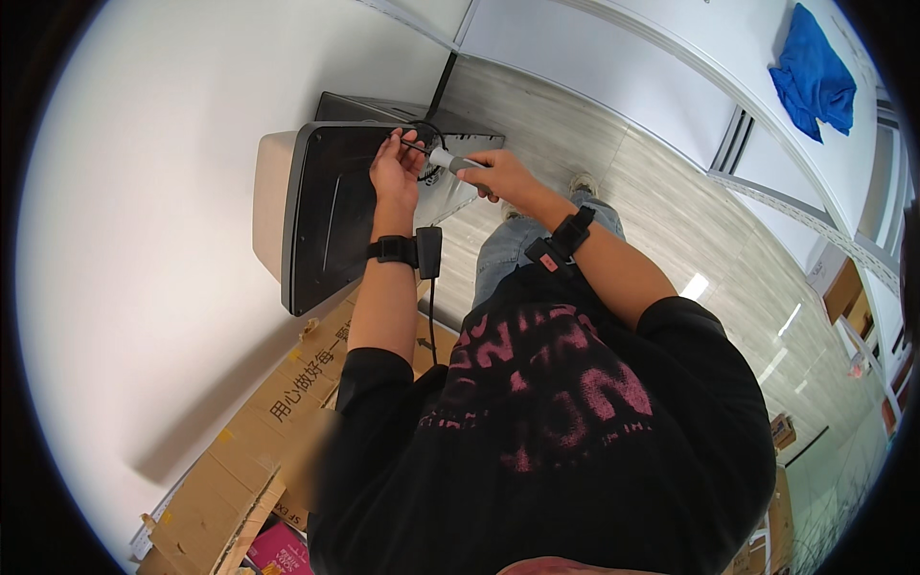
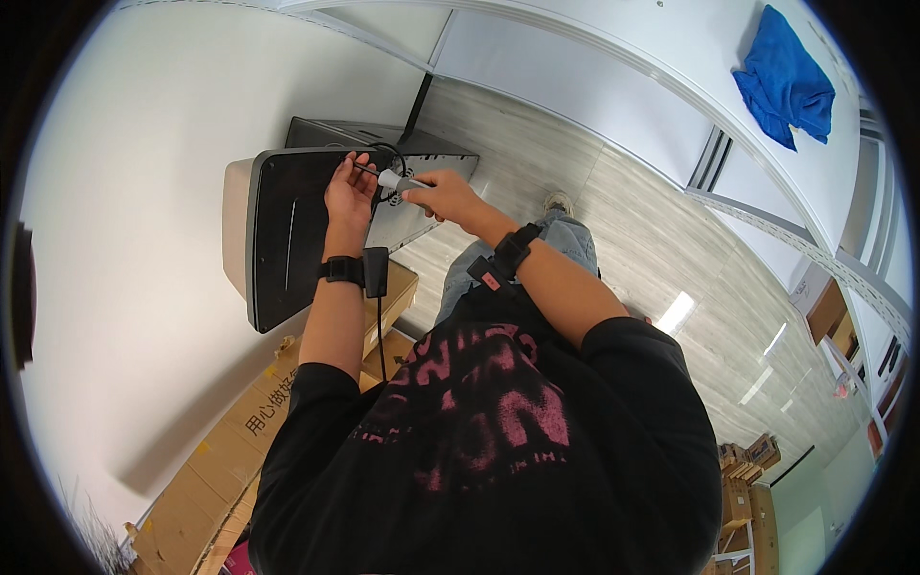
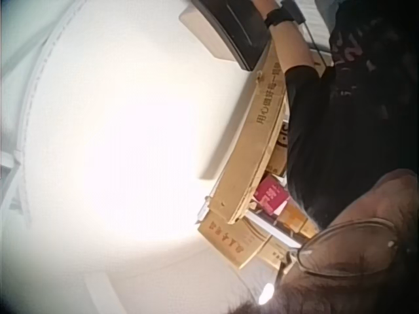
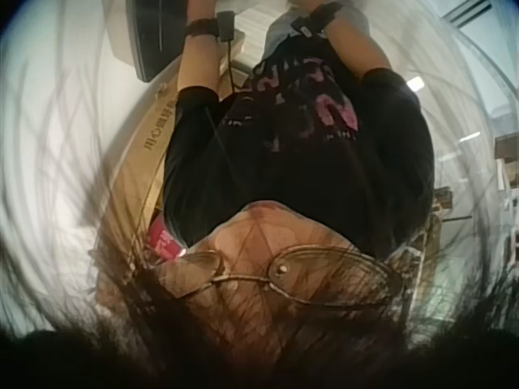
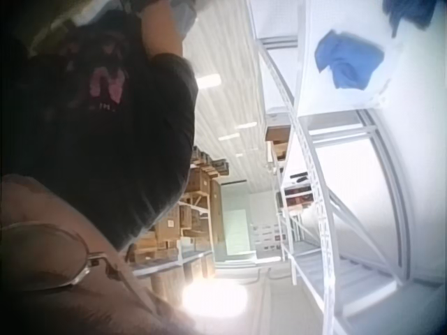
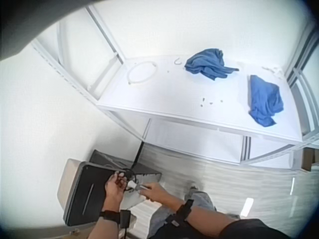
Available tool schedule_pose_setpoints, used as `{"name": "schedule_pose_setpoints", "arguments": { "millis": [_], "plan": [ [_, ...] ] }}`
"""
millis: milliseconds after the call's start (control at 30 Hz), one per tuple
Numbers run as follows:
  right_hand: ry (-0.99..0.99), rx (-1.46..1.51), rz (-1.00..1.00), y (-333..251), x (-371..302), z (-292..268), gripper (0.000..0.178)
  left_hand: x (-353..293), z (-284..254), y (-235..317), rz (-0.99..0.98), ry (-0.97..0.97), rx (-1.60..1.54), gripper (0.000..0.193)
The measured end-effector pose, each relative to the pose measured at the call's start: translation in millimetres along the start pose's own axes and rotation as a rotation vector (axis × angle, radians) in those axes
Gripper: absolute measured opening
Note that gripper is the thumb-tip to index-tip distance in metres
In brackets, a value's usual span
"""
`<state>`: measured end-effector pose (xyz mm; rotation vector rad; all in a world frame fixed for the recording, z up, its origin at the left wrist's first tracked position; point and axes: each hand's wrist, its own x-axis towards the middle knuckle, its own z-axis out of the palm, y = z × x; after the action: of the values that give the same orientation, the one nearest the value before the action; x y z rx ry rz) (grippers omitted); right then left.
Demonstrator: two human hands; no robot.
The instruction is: The person uses a screwdriver to remove screws from the back panel of a black electronic device. They then remove the back panel and place it on a nearby shelf. The person continues to remove additional screws from the device's chassis.
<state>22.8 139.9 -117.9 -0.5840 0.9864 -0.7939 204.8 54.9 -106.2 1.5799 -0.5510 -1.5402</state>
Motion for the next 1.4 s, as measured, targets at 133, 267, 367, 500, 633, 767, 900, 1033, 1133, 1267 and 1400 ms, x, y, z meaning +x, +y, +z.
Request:
{"name": "schedule_pose_setpoints", "arguments": {
  "millis": [133, 267, 367, 500, 633, 767, 900, 1033, 1133, 1267, 1400],
  "plan": [
    [0.004, 0.032, -0.002, 5, 2, -1, 0.031, -4, 4, 1, 0.013, 0.007, 0.010, 0.020],
    [-0.003, 0.034, -0.001, 7, 2, -1, 0.032, -2, 1, 0, 0.016, 0.007, 0.015, 0.020],
    [0.000, 0.054, -0.005, 7, 2, -1, 0.032, -2, 2, 0, 0.012, 0.011, 0.017, 0.020],
    [0.011, 0.059, -0.002, 6, 1, -2, 0.032, -1, 0, -1, 0.009, 0.005, 0.010, 0.021],
    [0.015, 0.047, -0.001, 7, 2, -4, 0.031, 0, -1, -3, 0.011, -0.015, 0.000, 0.022],
    [0.010, 0.041, 0.004, 4, 0, -4, 0.032, 0, -1, -2, 0.002, -0.015, -0.033, 0.023],
    [0.018, 0.038, 0.009, 3, 2, -2, 0.033, 2, -4, -3, 0.010, -0.030, -0.052, 0.023],
    [0.020, 0.050, 0.014, 1, 2, -2, 0.032, 3, -5, -4, 0.011, -0.030, -0.045, 0.023],
    [0.007, 0.059, 0.029, 0, 1, -2, 0.034, 1, -3, -4, 0.014, -0.020, -0.034, 0.022],
    [0.001, 0.133, 0.023, -5, -1, 0, 0.034, 0, -3, -3, 0.011, -0.003, -0.037, 0.022],
    [-0.025, 0.174, 0.038, -2, 5, -4, 0.032, 0, -3, -3, 0.009, -0.004, -0.048, 0.021]
  ]
}}
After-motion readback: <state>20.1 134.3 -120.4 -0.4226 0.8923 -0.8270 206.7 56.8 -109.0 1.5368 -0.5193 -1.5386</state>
